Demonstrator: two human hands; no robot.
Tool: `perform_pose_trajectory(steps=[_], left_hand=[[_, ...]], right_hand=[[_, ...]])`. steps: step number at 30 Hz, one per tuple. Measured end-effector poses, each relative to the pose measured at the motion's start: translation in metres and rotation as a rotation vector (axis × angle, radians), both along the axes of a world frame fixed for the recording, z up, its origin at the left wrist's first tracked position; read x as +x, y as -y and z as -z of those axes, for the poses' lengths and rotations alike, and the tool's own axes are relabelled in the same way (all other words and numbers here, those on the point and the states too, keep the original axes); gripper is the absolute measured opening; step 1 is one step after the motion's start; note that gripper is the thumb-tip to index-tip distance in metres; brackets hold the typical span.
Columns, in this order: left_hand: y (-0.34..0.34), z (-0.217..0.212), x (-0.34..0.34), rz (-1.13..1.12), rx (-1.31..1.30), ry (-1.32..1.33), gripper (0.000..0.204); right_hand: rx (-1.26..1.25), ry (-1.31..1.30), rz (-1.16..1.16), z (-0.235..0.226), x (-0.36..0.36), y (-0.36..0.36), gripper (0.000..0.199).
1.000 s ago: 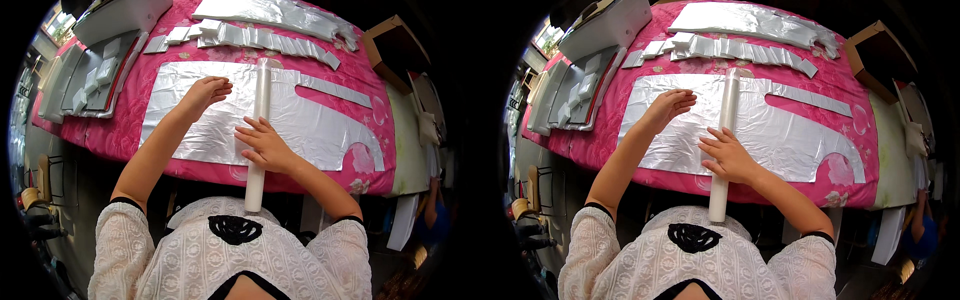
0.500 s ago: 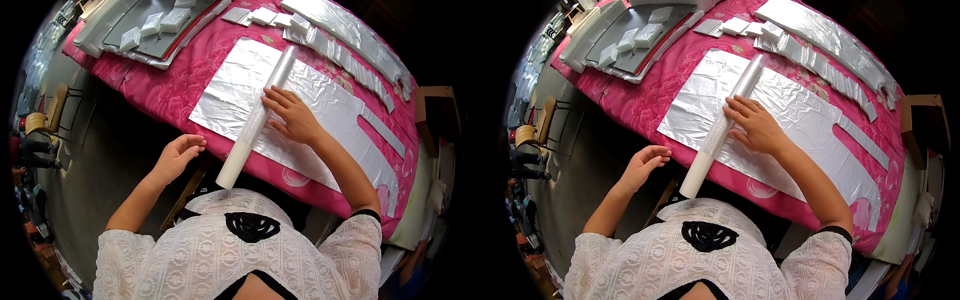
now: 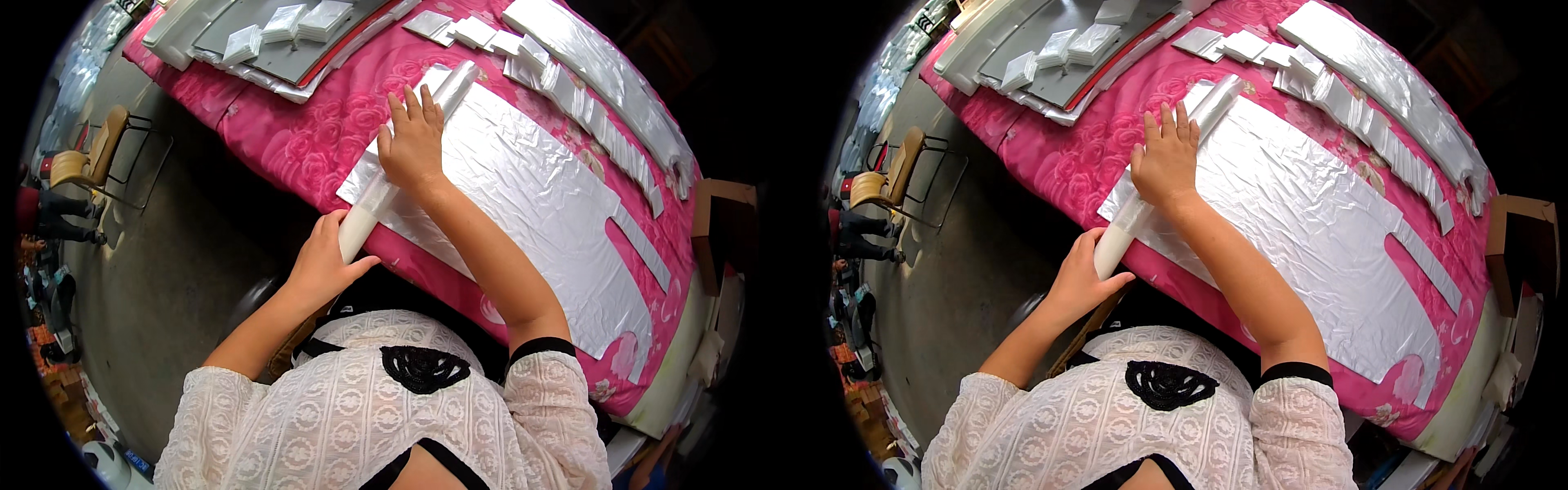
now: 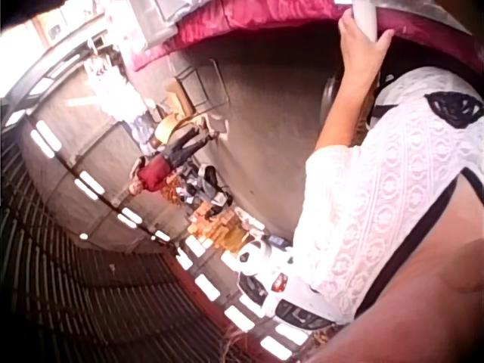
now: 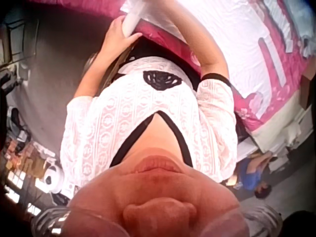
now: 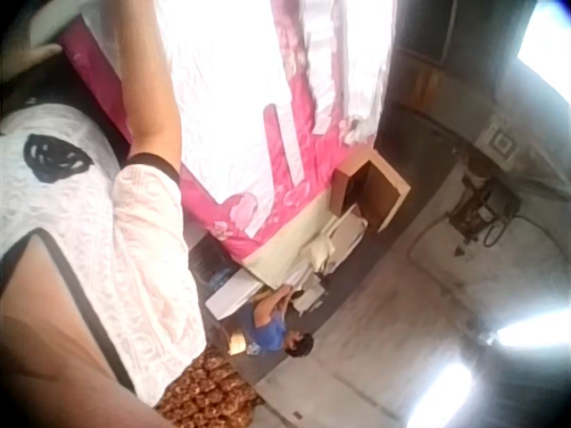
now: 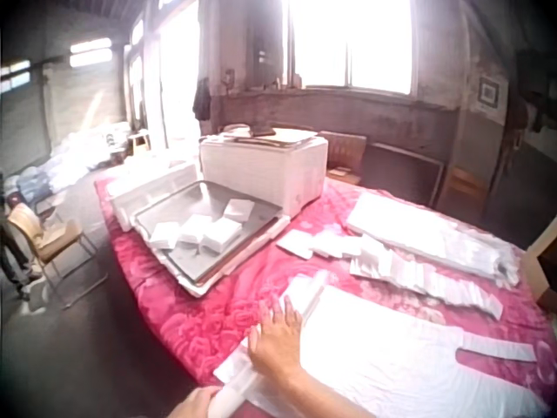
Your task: The person wraps small white rectangular objects in clear plastic film. They unroll a strip of film, place an object on it, fold the film over, and roll it into a tight cylinder. The wrapped items are placed on a pink tablecloth alongside other completed units.
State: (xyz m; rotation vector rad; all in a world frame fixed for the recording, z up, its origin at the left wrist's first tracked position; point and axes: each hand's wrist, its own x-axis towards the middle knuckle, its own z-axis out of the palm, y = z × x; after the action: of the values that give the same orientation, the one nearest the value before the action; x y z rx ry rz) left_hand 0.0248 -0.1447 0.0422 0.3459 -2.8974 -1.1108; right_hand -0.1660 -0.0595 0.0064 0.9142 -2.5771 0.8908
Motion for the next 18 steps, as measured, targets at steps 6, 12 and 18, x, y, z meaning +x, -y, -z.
perform_pose_trajectory(steps=[6,12,18], left_hand=[[0.01,0.008,0.004,-0.01,0.821,0.23,0.069],[0.001,-0.004,-0.001,0.303,1.615,0.452,0.062],[-0.038,-0.01,-0.015,0.192,0.805,0.345,0.054]], right_hand=[[-0.717,0.479,0.18,-0.001,0.004,-0.002,0.086],[-1.424,1.295,-0.187,-0.045,0.01,-0.044,0.052],[-1.202,1.051,0.021,-0.058,0.017,-0.077,0.051]])
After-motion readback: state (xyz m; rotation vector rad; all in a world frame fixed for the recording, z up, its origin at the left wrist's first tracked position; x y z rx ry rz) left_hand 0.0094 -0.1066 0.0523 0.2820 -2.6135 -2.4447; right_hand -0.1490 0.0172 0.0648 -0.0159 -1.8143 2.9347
